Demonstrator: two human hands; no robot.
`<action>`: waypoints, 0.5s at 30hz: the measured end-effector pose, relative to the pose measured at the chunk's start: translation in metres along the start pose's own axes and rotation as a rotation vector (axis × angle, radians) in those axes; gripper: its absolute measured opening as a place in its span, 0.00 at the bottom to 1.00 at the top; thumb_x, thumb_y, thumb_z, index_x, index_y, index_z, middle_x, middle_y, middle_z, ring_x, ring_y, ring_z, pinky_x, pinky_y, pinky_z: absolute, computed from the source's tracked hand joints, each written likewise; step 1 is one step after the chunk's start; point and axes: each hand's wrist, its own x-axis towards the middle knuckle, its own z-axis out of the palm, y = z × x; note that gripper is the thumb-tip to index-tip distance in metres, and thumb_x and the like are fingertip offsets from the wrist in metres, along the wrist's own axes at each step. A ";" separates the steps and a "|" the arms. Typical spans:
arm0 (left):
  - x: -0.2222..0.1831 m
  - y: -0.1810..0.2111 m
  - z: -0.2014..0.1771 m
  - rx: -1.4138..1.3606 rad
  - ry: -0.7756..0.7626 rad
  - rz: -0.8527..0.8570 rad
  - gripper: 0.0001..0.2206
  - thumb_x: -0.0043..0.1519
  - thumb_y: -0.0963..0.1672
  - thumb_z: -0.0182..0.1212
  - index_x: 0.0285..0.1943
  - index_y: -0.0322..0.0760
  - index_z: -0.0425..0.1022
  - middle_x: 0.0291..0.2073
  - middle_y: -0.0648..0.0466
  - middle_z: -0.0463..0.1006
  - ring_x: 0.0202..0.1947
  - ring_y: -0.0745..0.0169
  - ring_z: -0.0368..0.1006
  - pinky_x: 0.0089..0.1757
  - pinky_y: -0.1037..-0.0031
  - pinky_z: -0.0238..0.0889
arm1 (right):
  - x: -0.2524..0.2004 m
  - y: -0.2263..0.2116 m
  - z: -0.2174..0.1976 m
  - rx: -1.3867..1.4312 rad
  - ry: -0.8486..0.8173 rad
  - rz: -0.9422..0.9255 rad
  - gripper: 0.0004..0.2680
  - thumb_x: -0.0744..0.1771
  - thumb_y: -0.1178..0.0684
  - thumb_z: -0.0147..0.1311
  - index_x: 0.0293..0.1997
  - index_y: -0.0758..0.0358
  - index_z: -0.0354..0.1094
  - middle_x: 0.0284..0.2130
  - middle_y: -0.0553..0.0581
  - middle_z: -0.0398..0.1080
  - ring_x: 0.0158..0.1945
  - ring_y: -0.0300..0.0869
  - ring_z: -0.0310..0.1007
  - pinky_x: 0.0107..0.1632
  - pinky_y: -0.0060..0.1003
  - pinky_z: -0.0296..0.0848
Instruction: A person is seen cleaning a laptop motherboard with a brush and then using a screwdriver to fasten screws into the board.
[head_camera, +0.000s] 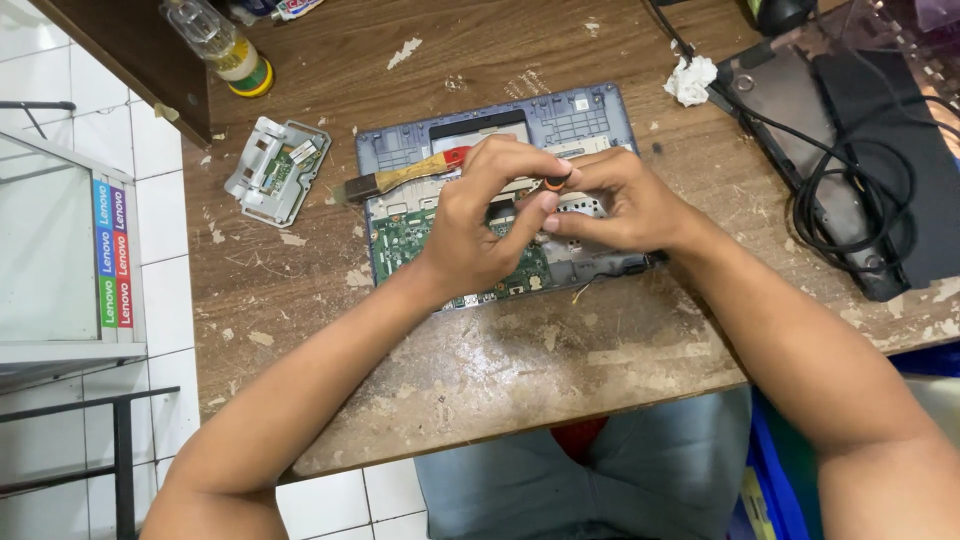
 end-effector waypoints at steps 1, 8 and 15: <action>0.000 0.000 0.000 -0.012 -0.004 0.011 0.09 0.73 0.44 0.65 0.62 0.45 0.79 0.48 0.57 0.85 0.56 0.57 0.79 0.63 0.61 0.63 | 0.001 -0.001 0.001 -0.002 -0.006 0.002 0.10 0.65 0.69 0.65 0.52 0.78 0.79 0.43 0.72 0.81 0.52 0.55 0.81 0.54 0.54 0.79; 0.004 0.004 -0.003 0.024 0.080 0.054 0.11 0.64 0.45 0.78 0.51 0.45 0.81 0.37 0.61 0.82 0.44 0.58 0.78 0.62 0.61 0.63 | 0.012 -0.019 0.013 -0.195 0.078 -0.017 0.08 0.63 0.63 0.75 0.33 0.70 0.75 0.24 0.60 0.72 0.30 0.46 0.73 0.40 0.45 0.75; -0.001 0.000 0.006 0.049 0.087 0.040 0.09 0.69 0.44 0.72 0.57 0.44 0.82 0.38 0.60 0.85 0.43 0.59 0.79 0.61 0.62 0.66 | 0.006 -0.009 0.004 -0.166 0.043 -0.023 0.08 0.66 0.56 0.74 0.38 0.67 0.76 0.30 0.57 0.73 0.36 0.43 0.72 0.44 0.44 0.75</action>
